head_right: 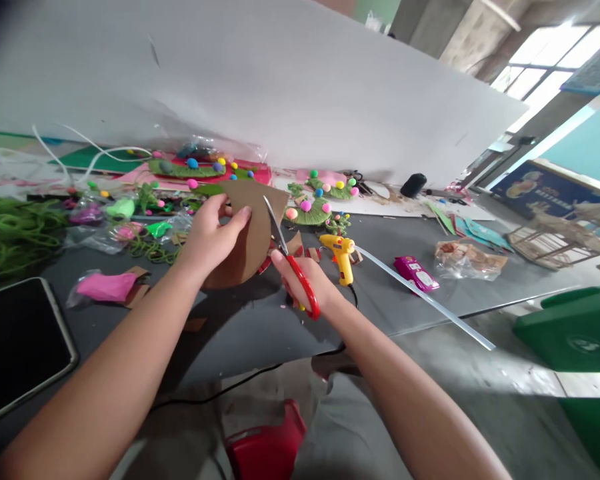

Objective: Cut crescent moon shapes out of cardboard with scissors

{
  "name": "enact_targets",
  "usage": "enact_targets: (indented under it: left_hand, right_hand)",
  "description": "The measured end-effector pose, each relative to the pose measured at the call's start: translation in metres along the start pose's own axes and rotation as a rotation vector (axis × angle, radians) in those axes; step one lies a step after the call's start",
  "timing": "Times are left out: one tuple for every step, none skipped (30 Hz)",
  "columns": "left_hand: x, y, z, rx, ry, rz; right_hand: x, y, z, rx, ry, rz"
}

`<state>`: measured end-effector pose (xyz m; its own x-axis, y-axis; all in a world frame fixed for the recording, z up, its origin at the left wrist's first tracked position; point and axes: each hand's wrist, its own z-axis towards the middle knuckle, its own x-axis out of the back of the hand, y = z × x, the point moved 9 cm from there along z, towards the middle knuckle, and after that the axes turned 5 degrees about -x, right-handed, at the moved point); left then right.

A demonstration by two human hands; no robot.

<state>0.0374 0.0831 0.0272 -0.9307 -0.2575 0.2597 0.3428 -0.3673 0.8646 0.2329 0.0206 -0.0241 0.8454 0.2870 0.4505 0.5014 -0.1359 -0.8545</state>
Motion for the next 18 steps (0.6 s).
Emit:
enact_targets:
  left_hand:
    - [-0.002, -0.001, 0.0, -0.011, -0.008, -0.006]
    - [-0.004, -0.003, 0.0, -0.016, -0.007, -0.019]
    - [-0.005, -0.005, -0.001, -0.017, -0.003, -0.034]
    - [-0.007, -0.006, -0.002, -0.019, 0.0, -0.046]
    - [-0.008, -0.006, -0.002, -0.022, 0.002, -0.052]
    - [-0.01, -0.006, -0.003, -0.025, 0.001, -0.051]
    - [-0.012, -0.004, -0.005, -0.029, -0.002, -0.045]
    - [-0.013, -0.002, -0.006, -0.032, -0.003, -0.036]
    - [-0.015, 0.0, -0.007, -0.035, -0.006, -0.027]
    - [-0.016, 0.003, -0.009, -0.039, -0.008, -0.021]
    - [-0.017, 0.005, -0.011, -0.043, -0.009, -0.017]
    - [-0.017, 0.008, -0.012, -0.046, -0.008, -0.016]
    - [-0.017, 0.009, -0.014, -0.05, -0.006, -0.016]
    - [-0.017, 0.01, -0.016, -0.055, -0.003, -0.016]
    - [-0.017, 0.011, -0.017, -0.061, 0.001, -0.013]
    - [-0.016, 0.012, -0.018, -0.068, 0.007, -0.008]
    - [-0.015, 0.012, -0.019, -0.078, 0.016, 0.0]
    - [-0.013, 0.013, -0.02, -0.087, 0.027, 0.008]
  right_hand:
    - [0.002, 0.003, 0.0, -0.002, 0.015, -0.015]
    - [0.004, 0.005, -0.001, -0.002, 0.028, -0.03]
    - [0.006, 0.008, -0.001, -0.002, 0.042, -0.045]
    - [0.009, 0.01, -0.002, 0.0, 0.057, -0.062]
    - [0.012, 0.012, -0.003, 0.005, 0.07, -0.079]
    - [0.014, 0.014, -0.004, 0.011, 0.078, -0.095]
    - [0.016, 0.016, -0.005, 0.017, 0.082, -0.107]
    - [0.018, 0.018, -0.006, 0.021, 0.085, -0.114]
    - [0.018, 0.02, -0.008, 0.025, 0.084, -0.114]
    - [0.019, 0.022, -0.009, 0.026, 0.087, -0.108]
    - [0.019, 0.024, -0.01, 0.023, 0.093, -0.097]
    - [0.019, 0.025, -0.011, 0.017, 0.106, -0.086]
    - [0.02, 0.027, -0.012, 0.01, 0.122, -0.076]
    - [0.02, 0.027, -0.012, 0.003, 0.139, -0.069]
    - [0.02, 0.028, -0.012, -0.004, 0.154, -0.066]
    - [0.019, 0.028, -0.012, -0.009, 0.166, -0.065]
    - [0.019, 0.028, -0.012, -0.011, 0.172, -0.065]
    - [0.018, 0.027, -0.012, -0.011, 0.174, -0.067]
